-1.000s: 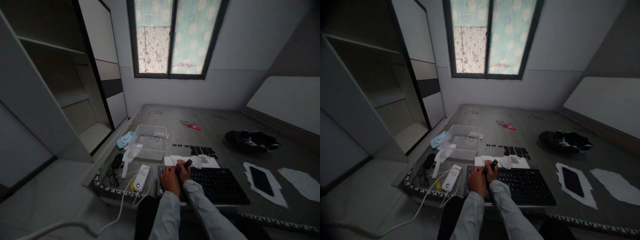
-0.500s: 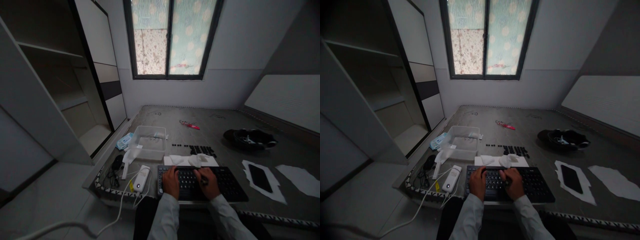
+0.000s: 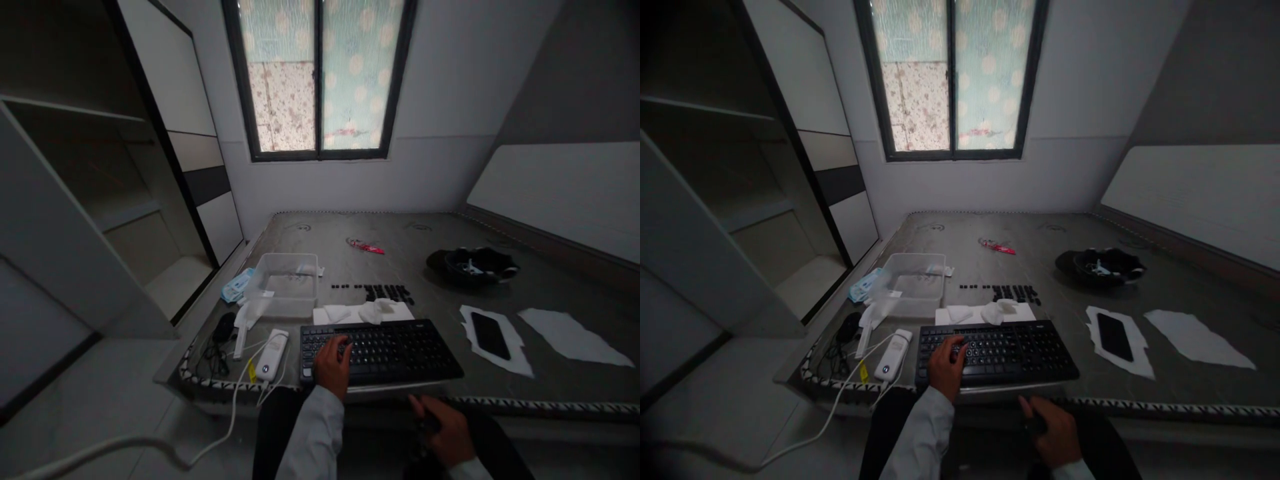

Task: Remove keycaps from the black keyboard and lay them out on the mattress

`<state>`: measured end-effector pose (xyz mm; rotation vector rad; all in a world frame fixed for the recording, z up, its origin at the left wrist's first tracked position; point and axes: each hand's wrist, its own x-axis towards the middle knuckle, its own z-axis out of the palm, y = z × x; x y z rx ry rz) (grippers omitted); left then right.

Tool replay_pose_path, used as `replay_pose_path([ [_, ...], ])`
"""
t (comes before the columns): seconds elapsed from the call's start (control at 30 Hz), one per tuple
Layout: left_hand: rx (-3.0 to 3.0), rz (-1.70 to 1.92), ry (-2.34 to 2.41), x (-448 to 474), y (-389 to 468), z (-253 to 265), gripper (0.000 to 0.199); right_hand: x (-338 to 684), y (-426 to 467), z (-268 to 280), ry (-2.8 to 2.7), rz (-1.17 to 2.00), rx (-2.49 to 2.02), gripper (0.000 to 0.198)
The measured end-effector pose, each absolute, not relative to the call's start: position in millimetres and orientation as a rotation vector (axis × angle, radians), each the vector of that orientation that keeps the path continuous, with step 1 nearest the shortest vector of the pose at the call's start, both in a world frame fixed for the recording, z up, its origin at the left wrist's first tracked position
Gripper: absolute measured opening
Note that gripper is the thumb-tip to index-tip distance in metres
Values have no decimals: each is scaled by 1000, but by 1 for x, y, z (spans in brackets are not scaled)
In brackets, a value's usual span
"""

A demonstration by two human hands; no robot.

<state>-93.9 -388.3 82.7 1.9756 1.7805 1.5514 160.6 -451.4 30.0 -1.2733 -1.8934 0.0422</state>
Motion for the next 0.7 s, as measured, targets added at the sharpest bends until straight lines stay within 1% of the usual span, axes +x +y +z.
replay_pose_path([
  [0.13, 1956, 1586, 1753, -92, -401, 83, 17, 139, -455, 43, -1829, 197, -1313, 35],
  [0.23, 1978, 1537, 1716, -89, -414, 85, 19, 128, -464, 47, -1754, 311, -1375, 35],
  [0.37, 2183, 1412, 1483, -81, -431, 83, 15, 121, -471, 52, -1868, 466, -1388, 36],
  [0.5, 2403, 1249, 1187, -73, -443, 76, 13, 119, -470, 57, -1845, 527, -1410, 25],
  [0.6, 2410, 1153, 1165, -71, -450, 71, 16, 117, -470, 59, -1705, 543, -1476, 26],
  [0.7, 2367, 1104, 1192, -72, -455, 67, 19, 115, -472, 62, -1700, 568, -1458, 24],
])
